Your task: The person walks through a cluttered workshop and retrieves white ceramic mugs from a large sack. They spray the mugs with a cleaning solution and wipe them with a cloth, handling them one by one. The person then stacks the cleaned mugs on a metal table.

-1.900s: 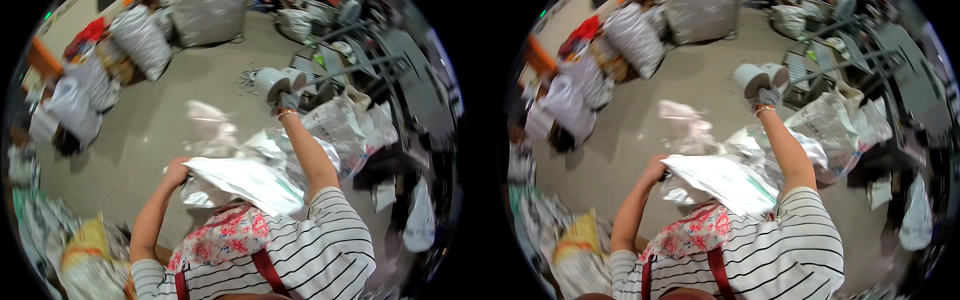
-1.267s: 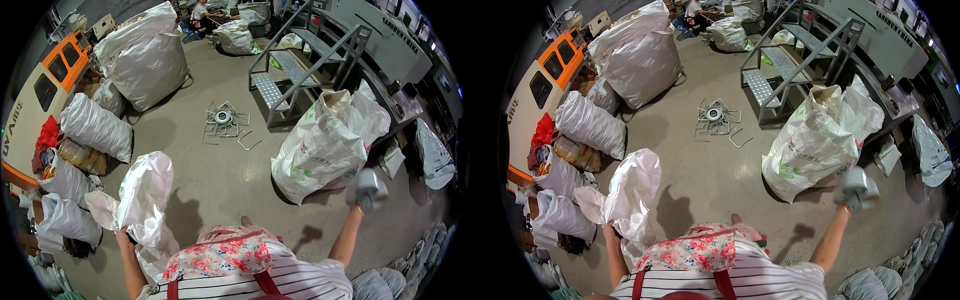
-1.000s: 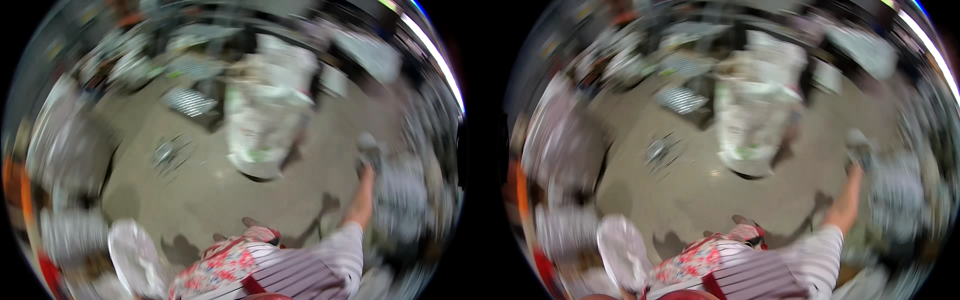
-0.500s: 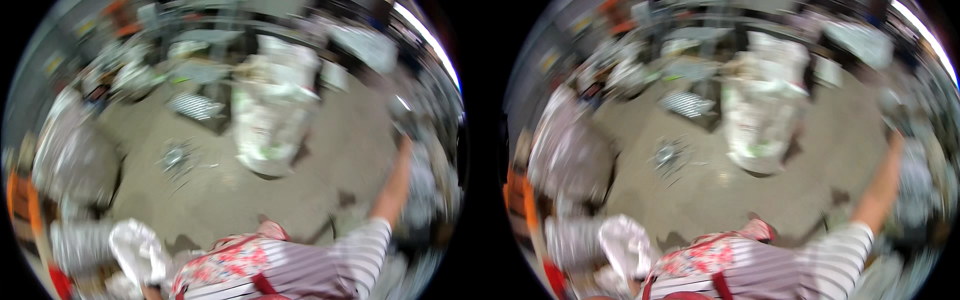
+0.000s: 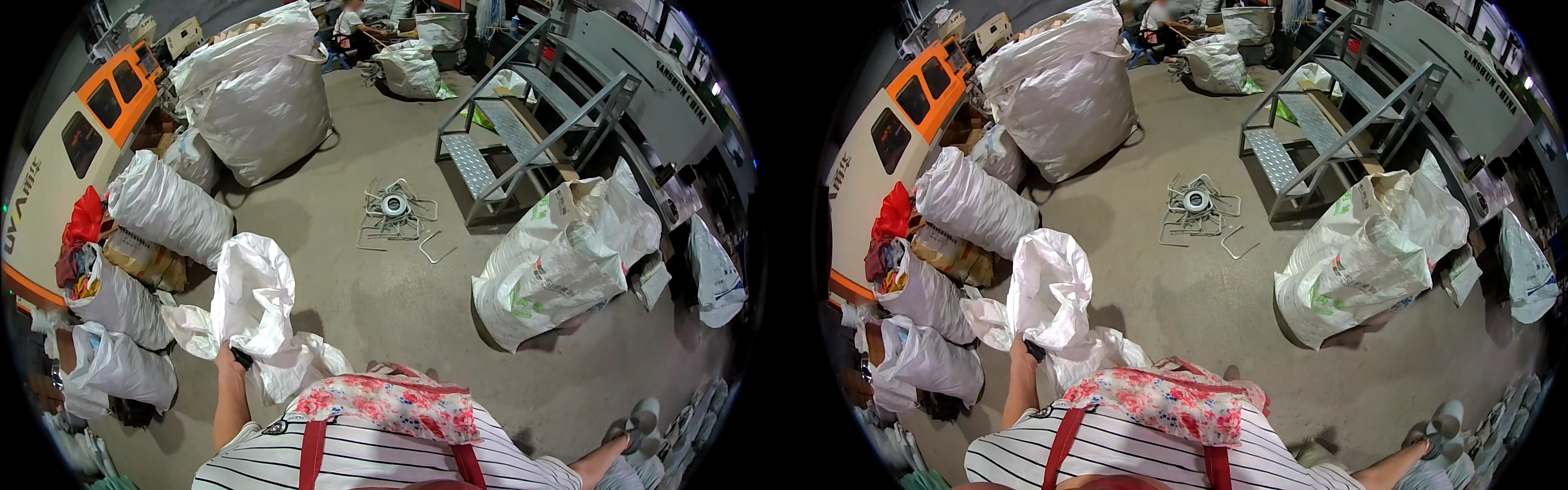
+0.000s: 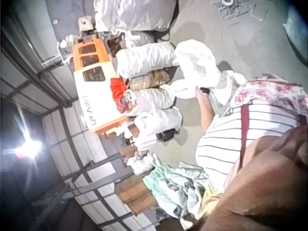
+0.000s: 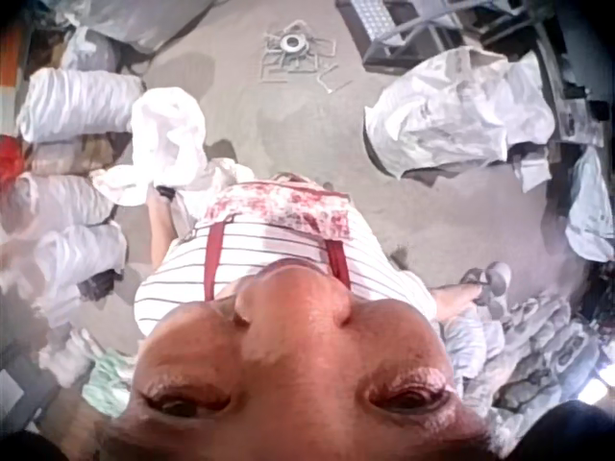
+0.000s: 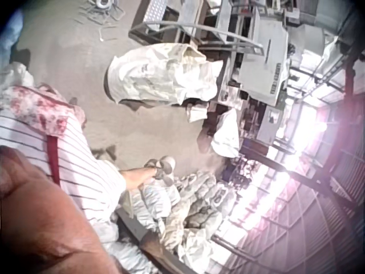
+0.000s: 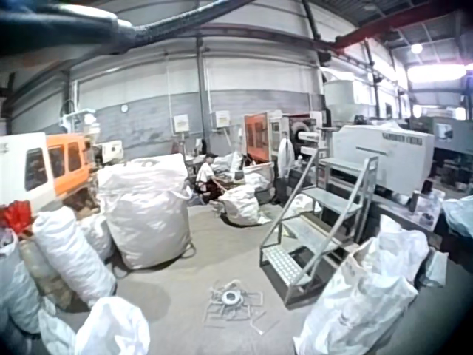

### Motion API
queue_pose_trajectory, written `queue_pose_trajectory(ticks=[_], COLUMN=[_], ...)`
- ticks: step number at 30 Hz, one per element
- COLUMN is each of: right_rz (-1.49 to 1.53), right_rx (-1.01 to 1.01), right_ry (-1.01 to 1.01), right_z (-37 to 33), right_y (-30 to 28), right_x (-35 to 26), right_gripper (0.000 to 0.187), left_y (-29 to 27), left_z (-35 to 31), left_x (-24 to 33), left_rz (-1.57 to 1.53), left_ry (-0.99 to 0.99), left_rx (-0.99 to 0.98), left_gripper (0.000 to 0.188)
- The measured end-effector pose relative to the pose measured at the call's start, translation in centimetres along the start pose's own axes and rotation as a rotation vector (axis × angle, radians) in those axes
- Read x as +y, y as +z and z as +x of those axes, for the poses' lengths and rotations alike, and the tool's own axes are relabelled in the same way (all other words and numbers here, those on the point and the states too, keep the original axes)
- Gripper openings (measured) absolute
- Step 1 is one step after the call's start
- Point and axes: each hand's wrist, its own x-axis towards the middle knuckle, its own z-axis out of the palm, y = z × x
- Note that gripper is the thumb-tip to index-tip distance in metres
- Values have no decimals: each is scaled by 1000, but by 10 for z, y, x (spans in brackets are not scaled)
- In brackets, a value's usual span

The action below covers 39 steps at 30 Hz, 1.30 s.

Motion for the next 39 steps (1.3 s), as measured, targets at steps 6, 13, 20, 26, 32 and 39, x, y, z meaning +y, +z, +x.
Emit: queue_pose_trajectory(ticks=[6, 13, 20, 26, 32, 39], right_rz=[237, 375, 544, 798, 691, 1166], right_rx=[-254, -340, -189, -195, -465, -1041], right_ry=[216, 523, 530, 593, 365, 598], right_z=[-116, -199, -179, -174, -212, -299], right_y=[42, 38, 15, 21, 165, 331], right_x=[-7, 5, -16, -66, -105, -253], right_gripper=[37, 38, 38, 39, 48, 46], left_y=[12, 9, 19, -4, 34, 135], left_z=[3, 19, 26, 47, 47, 64], left_x=[-1, 6, 10, 30, 70, 116], left_rz=[45, 46, 26, 21, 293, 339], left_ry=[-17, 27, 16, 115, 333, 420], left_rx=[48, 0, 42, -9, -45, -130], left_gripper=[29, 32, 30, 30, 30, 25])
